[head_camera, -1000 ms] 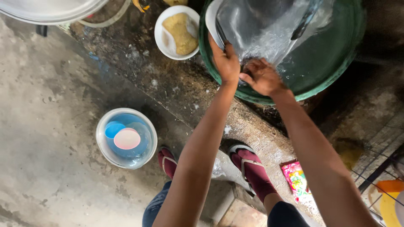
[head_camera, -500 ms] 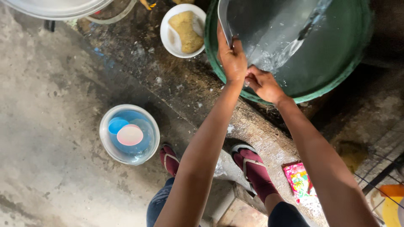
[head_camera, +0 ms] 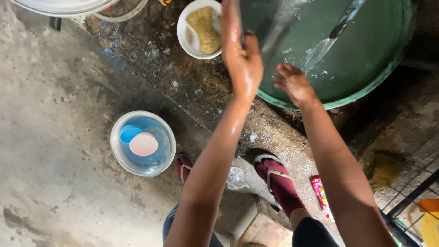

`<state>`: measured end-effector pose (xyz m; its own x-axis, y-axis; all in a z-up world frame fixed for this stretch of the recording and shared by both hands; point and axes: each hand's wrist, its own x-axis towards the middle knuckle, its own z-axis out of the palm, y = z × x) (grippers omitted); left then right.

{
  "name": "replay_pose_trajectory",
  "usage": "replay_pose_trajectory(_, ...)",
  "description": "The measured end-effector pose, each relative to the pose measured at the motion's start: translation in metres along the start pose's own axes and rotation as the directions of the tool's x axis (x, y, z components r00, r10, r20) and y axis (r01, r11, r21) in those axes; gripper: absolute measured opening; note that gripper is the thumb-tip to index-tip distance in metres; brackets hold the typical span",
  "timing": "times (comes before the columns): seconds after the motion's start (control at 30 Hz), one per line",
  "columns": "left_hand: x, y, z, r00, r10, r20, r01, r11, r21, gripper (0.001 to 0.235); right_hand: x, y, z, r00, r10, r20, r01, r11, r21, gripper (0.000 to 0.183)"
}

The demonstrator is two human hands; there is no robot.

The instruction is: The person washes several plates, bowls, and cups using a sponge and soap before rinsing them under running water, then scrubs and rinses a metal tray.

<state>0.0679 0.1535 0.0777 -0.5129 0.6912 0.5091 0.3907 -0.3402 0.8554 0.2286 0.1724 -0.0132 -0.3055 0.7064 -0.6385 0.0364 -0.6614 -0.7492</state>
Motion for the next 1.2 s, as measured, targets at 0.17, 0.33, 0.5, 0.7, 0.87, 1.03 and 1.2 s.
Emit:
replay_pose_trajectory(0.17, -0.003, 0.021, 0.0, 0.996, -0.019, -0.087, 0.002, 0.982, -0.191, 0.071, -0.025, 0.004, 0.038, 0.957, -0.133, 0.259, 0.028, 0.927, 0.374, 0.067)
replay_pose_trajectory(0.33, -0.016, 0.02, -0.01, 0.942, -0.07, -0.33, 0.027, 0.991, -0.134, 0.088, -0.016, 0.015, 0.019, 0.939, -0.268, 0.214, 0.068, 0.756, 0.651, 0.07)
replay_pose_trajectory(0.5, -0.012, -0.025, -0.038, 0.775, -0.631, -0.012, 0.499, 0.624, -0.601, 0.071, -0.01, -0.016, -0.043, 0.952, -0.275, 0.137, 0.16, 0.824, 0.544, 0.07)
replay_pose_trajectory(0.7, 0.032, 0.001, -0.092, 0.434, -0.861, 0.266, 0.9, 0.402, -0.168, 0.074, -0.018, -0.04, -0.075, 0.933, -0.301, 0.198, 0.217, 0.908, 0.358, 0.042)
replay_pose_trajectory(0.87, -0.003, -0.002, -0.095, 0.574, -0.792, 0.21, 0.819, 0.548, -0.17, 0.074, -0.01, -0.029, -0.039, 0.855, -0.49, 0.168, 0.395, 0.827, 0.401, 0.047)
replay_pose_trajectory(1.03, -0.055, -0.037, -0.111, 0.682, -0.702, 0.207, 0.707, 0.559, -0.434, 0.075, -0.004, -0.02, -0.037, 0.868, -0.493, 0.056, 0.402, 0.764, 0.505, 0.013)
replay_pose_trajectory(1.2, -0.064, -0.052, -0.114, 0.693, -0.692, 0.201, 0.682, 0.539, -0.495, 0.059, -0.004, -0.017, -0.041, 0.882, -0.462, -0.089, 0.449, 0.771, 0.451, 0.02)
